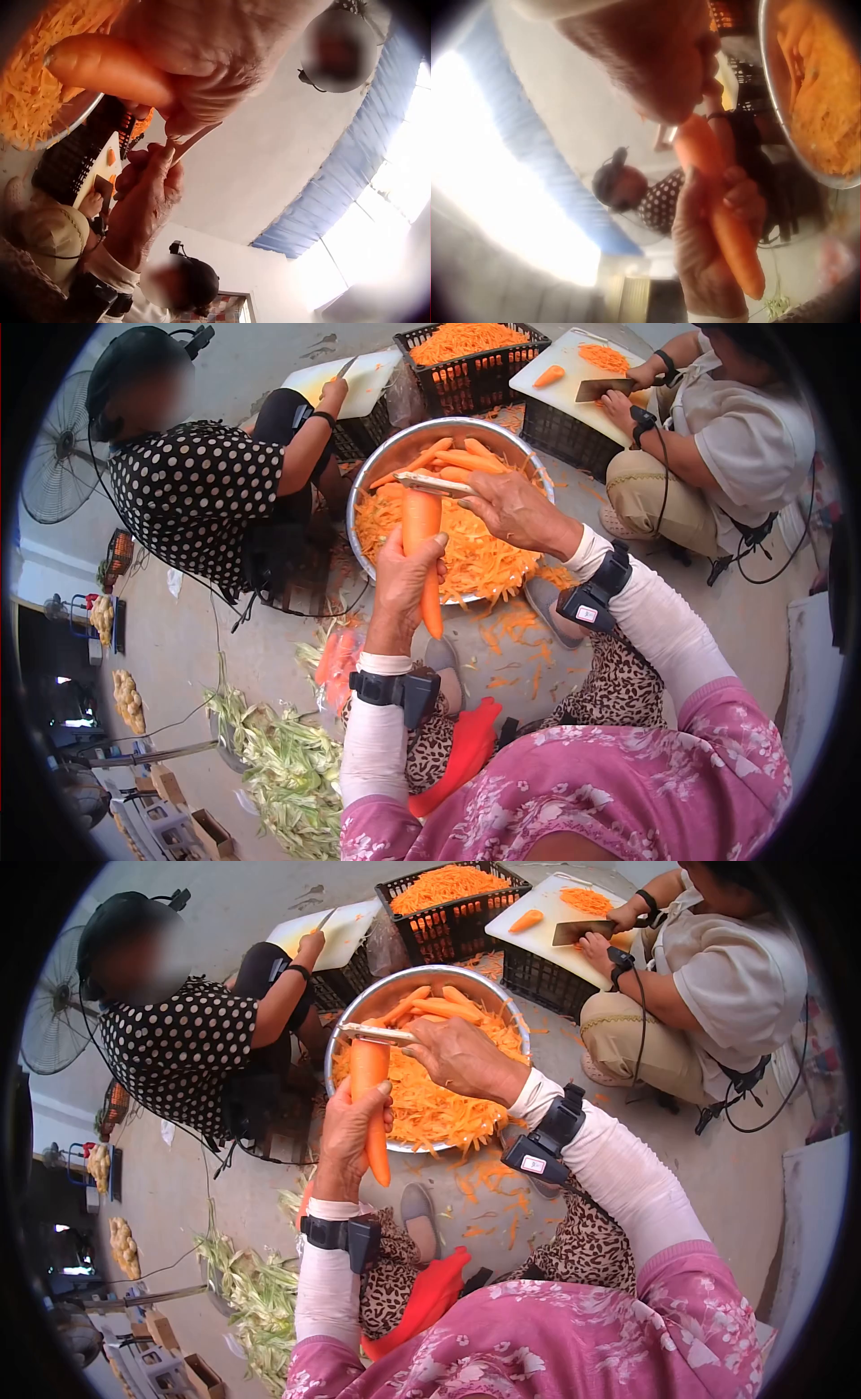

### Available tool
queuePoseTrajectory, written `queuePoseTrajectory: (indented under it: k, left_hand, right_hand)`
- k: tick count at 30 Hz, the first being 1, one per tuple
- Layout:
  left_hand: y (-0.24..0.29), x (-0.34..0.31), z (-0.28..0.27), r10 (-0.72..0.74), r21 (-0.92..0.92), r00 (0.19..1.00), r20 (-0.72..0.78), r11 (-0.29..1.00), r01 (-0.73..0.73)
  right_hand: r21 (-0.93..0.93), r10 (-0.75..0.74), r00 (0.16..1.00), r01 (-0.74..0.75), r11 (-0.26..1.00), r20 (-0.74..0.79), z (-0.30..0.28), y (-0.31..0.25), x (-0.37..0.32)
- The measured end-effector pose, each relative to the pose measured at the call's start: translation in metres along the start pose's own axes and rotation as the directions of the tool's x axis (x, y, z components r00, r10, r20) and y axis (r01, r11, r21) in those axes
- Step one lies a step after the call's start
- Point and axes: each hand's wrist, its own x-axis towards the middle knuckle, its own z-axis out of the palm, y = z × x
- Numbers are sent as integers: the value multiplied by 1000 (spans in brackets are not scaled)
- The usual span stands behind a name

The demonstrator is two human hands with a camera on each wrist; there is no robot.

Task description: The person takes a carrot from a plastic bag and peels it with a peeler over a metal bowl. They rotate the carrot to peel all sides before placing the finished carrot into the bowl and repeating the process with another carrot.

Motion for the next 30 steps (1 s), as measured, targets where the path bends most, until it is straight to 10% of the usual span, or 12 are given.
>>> queuePoseTrajectory:
  k: [30]
  left_hand:
    - [-2,-6,-3,76,124,997,14,989,-78]
  right_hand:
    - [-86,-81,996,78,993,-39,16,12,1]
